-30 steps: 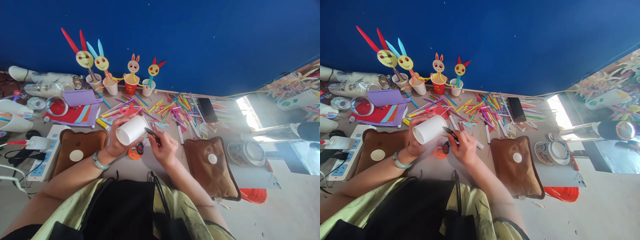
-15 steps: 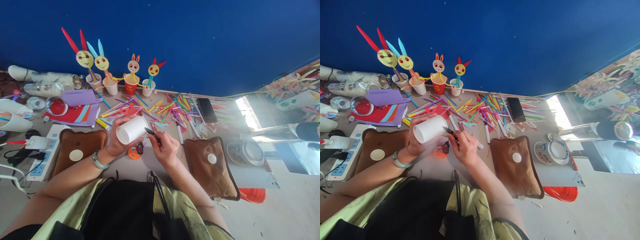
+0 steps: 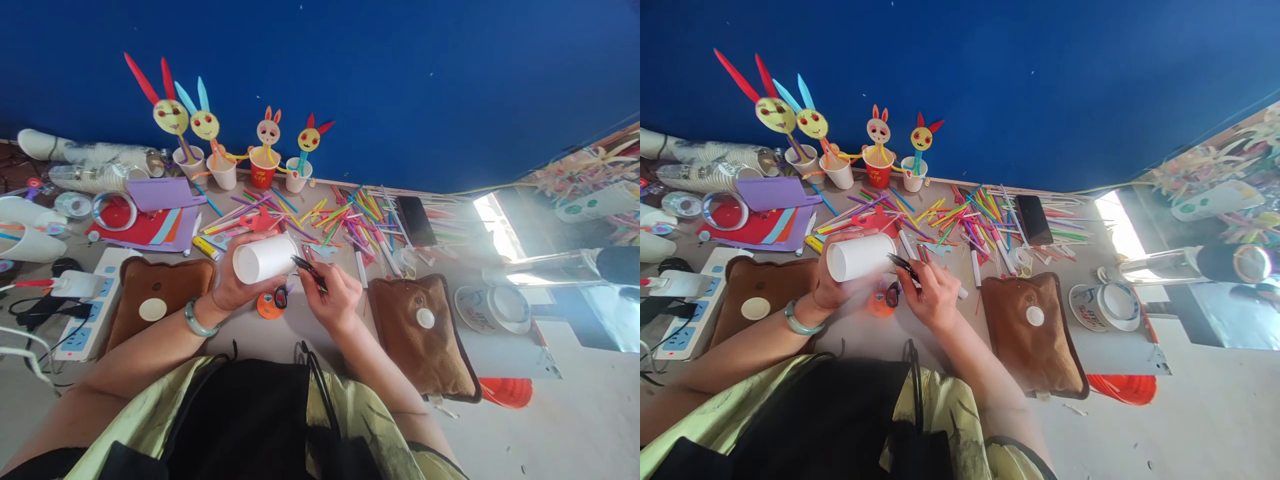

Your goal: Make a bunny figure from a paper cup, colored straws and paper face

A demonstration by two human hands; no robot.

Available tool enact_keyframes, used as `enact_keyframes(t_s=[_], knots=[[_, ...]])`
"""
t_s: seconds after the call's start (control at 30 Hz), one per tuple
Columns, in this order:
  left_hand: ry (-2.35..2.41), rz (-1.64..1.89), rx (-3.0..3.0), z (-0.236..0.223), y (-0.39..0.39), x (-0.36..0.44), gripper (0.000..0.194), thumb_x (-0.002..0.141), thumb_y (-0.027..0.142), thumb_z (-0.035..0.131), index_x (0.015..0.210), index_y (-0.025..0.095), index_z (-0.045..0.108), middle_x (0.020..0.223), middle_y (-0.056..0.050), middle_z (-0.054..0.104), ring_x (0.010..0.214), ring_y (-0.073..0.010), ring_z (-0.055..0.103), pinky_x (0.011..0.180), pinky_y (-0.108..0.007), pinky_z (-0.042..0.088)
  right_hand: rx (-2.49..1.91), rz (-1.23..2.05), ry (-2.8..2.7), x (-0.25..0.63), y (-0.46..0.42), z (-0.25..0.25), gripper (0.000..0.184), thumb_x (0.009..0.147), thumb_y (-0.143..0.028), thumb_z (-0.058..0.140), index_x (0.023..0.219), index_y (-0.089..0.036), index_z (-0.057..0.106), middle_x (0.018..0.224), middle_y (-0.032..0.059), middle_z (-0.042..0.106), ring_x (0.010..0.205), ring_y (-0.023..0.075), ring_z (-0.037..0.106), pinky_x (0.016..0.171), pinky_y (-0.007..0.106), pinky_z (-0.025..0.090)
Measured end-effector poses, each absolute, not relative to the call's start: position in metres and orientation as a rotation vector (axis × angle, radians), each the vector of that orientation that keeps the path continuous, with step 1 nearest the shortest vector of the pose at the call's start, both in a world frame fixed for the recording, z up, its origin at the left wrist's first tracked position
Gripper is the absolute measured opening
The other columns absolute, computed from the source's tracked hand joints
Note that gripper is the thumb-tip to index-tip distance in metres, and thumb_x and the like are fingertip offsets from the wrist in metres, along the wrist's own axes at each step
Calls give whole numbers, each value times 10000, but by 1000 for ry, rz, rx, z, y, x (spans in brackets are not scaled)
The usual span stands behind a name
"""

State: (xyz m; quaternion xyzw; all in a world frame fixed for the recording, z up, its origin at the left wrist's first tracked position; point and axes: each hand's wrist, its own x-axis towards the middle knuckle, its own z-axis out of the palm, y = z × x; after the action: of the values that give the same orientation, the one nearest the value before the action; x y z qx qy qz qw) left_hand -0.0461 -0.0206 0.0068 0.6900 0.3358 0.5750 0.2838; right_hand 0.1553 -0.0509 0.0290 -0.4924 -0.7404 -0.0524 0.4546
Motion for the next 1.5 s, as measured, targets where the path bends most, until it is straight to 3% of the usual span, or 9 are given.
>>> enact_keyframes(t_s=[0.93, 1.23, 1.37, 1.5], knots=[[958, 1339, 1592, 9, -17, -55, 665, 629, 384, 935, 1189, 152, 662, 1152, -143, 753, 1063, -282, 731, 962, -419, 612, -1156, -88, -1944, 165, -52, 41, 155, 976, -309, 656, 884, -186, 681, 620, -13, 652, 487, 84, 538, 523, 222, 416], [903, 1259, 1480, 1, -11, -55, 586, 630, 507, 910, 1067, 183, 695, 907, -86, 765, 757, -229, 734, 651, -336, 632, -1156, -97, -1931, 166, -50, 39, 115, 952, -302, 680, 894, -203, 689, 610, -23, 634, 492, 91, 543, 532, 232, 415], [848, 1280, 1445, 0, -8, -55, 560, 635, 606, 876, 971, 196, 694, 831, -65, 749, 732, -217, 717, 657, -327, 625, -1143, -90, -1933, 166, -50, 39, 121, 949, -299, 680, 875, -203, 677, 599, -21, 627, 477, 91, 520, 520, 233, 406], [799, 1253, 1429, 2, -7, -55, 555, 675, 619, 848, 999, 206, 667, 815, -54, 733, 717, -205, 701, 639, -308, 611, -1124, -76, -1928, 166, -50, 40, 110, 942, -288, 685, 880, -198, 671, 599, -19, 624, 467, 91, 503, 517, 233, 404]])
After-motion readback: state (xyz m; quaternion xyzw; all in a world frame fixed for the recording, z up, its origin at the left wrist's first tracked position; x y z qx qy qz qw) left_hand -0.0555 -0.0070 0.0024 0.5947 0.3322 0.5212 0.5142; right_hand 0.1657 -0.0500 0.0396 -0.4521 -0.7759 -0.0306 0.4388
